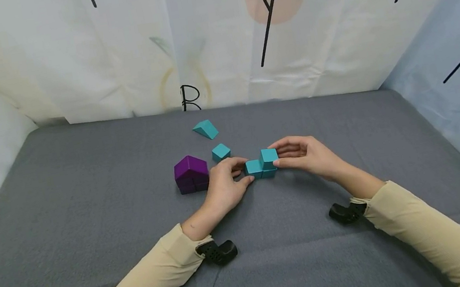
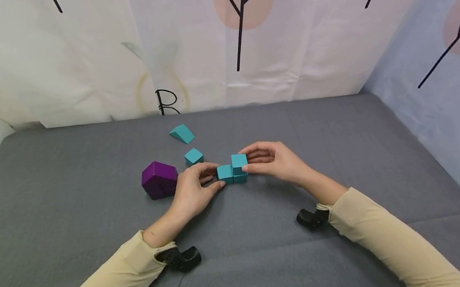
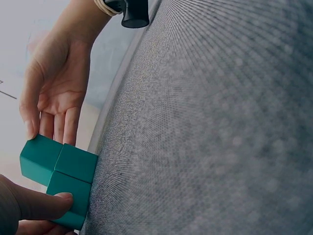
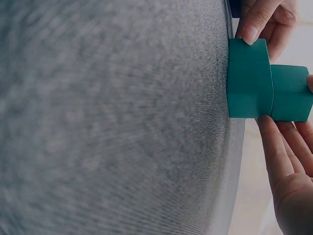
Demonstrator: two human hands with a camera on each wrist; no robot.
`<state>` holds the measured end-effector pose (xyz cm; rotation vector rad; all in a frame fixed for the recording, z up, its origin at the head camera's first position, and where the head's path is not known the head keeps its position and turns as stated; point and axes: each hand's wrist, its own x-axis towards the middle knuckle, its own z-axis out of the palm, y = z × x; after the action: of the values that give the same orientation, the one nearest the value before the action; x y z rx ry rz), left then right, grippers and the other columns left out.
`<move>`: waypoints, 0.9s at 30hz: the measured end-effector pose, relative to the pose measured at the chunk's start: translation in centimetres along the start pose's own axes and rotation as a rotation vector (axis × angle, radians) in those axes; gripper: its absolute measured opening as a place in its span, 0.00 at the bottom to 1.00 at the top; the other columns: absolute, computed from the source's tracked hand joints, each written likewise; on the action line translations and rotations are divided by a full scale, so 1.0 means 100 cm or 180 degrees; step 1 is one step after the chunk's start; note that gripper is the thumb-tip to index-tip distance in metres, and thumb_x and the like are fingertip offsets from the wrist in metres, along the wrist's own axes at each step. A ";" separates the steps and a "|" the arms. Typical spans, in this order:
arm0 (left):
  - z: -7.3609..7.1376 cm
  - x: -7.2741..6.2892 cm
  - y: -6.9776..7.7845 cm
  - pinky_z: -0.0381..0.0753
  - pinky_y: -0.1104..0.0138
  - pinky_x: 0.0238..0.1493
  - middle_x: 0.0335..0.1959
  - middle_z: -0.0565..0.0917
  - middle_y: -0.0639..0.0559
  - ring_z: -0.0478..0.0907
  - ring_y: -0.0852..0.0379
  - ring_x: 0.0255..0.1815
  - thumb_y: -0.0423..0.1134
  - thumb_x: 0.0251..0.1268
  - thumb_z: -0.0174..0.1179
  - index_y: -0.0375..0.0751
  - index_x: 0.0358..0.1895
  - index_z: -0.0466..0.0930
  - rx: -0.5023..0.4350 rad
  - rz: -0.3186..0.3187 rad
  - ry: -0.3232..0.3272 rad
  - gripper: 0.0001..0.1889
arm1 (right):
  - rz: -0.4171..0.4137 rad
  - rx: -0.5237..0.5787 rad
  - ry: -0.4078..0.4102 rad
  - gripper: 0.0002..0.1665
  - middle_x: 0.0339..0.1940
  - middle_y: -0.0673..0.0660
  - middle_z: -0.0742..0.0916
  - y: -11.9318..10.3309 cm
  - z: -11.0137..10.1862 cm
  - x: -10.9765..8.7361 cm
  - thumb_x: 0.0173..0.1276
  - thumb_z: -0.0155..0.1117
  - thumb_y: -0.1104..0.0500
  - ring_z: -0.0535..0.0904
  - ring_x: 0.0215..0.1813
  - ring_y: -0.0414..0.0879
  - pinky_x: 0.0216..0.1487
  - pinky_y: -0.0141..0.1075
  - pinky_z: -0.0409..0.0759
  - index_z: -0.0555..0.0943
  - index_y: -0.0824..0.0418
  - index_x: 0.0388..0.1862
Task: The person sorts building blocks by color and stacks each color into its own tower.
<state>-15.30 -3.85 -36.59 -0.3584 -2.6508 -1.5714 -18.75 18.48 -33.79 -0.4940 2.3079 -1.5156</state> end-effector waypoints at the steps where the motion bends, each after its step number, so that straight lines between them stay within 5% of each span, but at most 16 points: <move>1: 0.000 0.000 0.000 0.80 0.64 0.53 0.50 0.82 0.40 0.80 0.47 0.53 0.28 0.57 0.66 0.33 0.52 0.80 0.0004 0.0001 0.0001 0.18 | 0.0007 0.0007 0.0000 0.25 0.58 0.62 0.81 0.000 0.000 0.000 0.66 0.66 0.58 0.81 0.55 0.40 0.54 0.35 0.80 0.75 0.62 0.61; 27: 0.001 0.002 -0.001 0.80 0.64 0.54 0.50 0.82 0.40 0.80 0.47 0.54 0.28 0.57 0.66 0.33 0.53 0.80 0.0013 -0.0039 -0.0022 0.18 | 0.0064 0.0109 -0.0168 0.35 0.62 0.64 0.78 0.004 0.005 0.000 0.63 0.68 0.63 0.77 0.62 0.55 0.53 0.37 0.81 0.69 0.63 0.68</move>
<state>-15.46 -3.76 -36.70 -0.3487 -2.6660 -1.5709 -18.53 18.27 -34.35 -0.4945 2.2367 -1.5118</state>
